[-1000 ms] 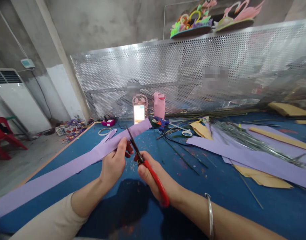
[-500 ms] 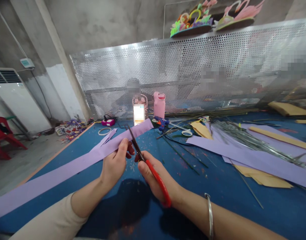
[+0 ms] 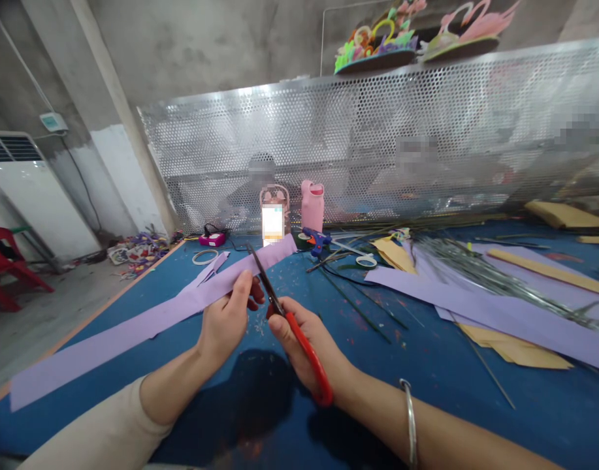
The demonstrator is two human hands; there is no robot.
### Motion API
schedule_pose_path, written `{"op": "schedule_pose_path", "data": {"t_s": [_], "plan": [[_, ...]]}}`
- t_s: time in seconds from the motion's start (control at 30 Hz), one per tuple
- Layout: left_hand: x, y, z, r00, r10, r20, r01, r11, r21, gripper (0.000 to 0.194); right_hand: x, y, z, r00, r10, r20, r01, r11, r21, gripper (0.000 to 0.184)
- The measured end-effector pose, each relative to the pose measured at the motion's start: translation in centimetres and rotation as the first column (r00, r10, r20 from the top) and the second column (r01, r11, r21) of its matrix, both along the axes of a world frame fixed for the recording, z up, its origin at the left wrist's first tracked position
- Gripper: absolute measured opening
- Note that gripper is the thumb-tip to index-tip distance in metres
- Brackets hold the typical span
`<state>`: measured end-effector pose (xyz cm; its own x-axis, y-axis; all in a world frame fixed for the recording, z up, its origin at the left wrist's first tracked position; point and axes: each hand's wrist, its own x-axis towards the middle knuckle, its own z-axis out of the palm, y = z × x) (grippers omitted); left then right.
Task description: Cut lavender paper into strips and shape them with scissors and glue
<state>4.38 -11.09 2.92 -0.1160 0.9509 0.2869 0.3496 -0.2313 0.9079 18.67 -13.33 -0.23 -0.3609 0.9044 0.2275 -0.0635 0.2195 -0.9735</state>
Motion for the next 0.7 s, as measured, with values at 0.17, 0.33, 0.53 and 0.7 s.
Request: {"op": "schedule_pose_path", "data": {"t_s": [0.17,0.33,0.53,0.7], "plan": [[-0.02,-0.01,-0.07,0.999,-0.029,0.038,0.028,0.999,0.036,0.052,0.05,0.16,-0.01,1.000,0.017,0.017,-0.017,1.000,0.009,0.039],[-0.03,0.23,-0.19,0.997,-0.035,0.067,0.030,0.997,0.070,0.052,0.18,0.26,0.00,0.998,-0.010,0.059,0.007,0.999,0.041,0.039],[-0.16,0.37,0.01,0.999,0.029,0.021,-0.029,0.999,0.038,0.055,0.57,0.38,-0.32,0.995,0.049,0.092,-0.067,0.977,0.205,0.049],[-0.08,0.05,0.20,0.999,0.048,0.002,-0.048,0.999,0.001,0.055,0.72,0.43,-0.33,0.989,0.079,0.122,-0.106,0.968,0.228,0.050]]}}
